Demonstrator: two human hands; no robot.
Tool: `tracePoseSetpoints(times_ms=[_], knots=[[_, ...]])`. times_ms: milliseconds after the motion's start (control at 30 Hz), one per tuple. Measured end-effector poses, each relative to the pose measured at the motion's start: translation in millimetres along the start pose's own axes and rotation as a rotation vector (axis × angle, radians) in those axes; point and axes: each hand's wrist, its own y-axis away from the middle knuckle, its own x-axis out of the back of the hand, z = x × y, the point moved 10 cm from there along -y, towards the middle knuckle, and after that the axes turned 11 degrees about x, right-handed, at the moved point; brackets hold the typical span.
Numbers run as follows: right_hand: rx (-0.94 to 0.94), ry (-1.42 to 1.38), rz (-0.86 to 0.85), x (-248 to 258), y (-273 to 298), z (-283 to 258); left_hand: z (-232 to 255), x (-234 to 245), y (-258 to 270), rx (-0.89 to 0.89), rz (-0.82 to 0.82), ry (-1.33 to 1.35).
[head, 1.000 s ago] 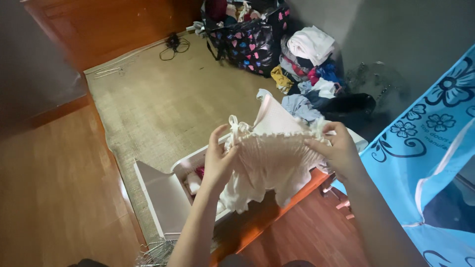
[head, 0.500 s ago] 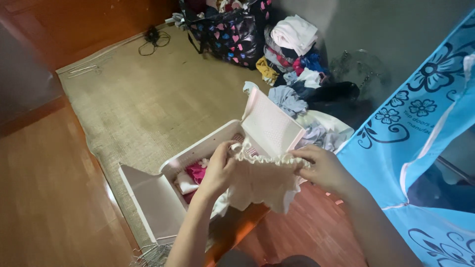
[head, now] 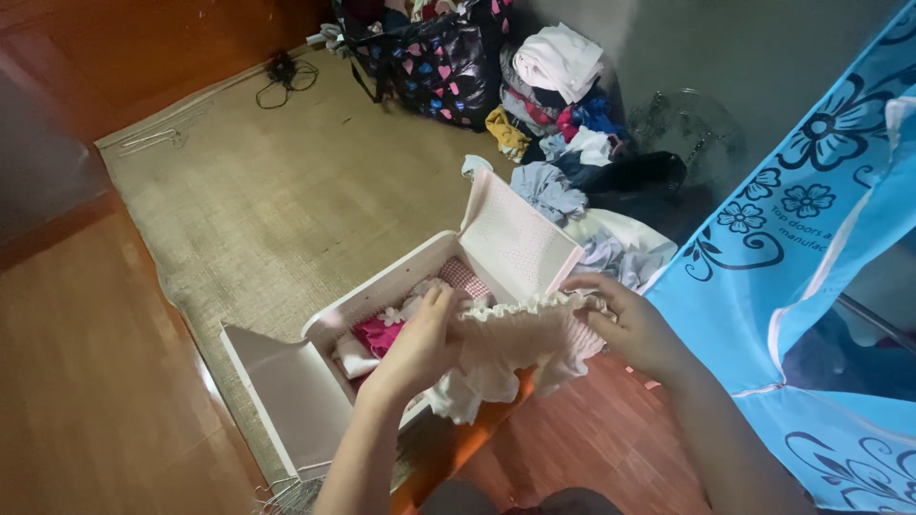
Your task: Folding various items of clothing and placing them into a storage box
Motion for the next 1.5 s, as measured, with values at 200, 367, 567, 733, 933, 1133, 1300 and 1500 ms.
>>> tracePoseSetpoints(times_ms=[200, 367, 567, 733, 933, 1133, 1300, 1500], knots=[[-0.211, -0.132, 0.304, 10, 5, -8, -11, 24, -8, -0.018, 0.132, 0.274], [-0.074, -0.414, 0.407, 24, -7, 50, -51, 13, -18, -0.016, -0.004, 0.691], [-0.007, -0.714, 0.496, 16, -15, 65, -81, -2, -22, 0.058, -0.001, 0.98], [0.072, -0.807, 0.55, 3, -21, 33, -66, -8, -19, 0.071, 0.01, 1.163], [0.138, -0.523, 0.494, -10, -22, 15, -69, -23, -31, 0.069, 0.065, 1.36], [0.232, -0.511, 0.072, -28, -26, -39, -53, -10, -17, 0.193, -0.033, 1.568], [0.05, -0.415, 0.09, -19, -26, -15, -59, -6, -10, 0.028, -0.267, 1.239], [-0.051, -0.587, 0.246, 0, -32, 45, -57, 27, -6, -0.065, -0.104, 1.249]])
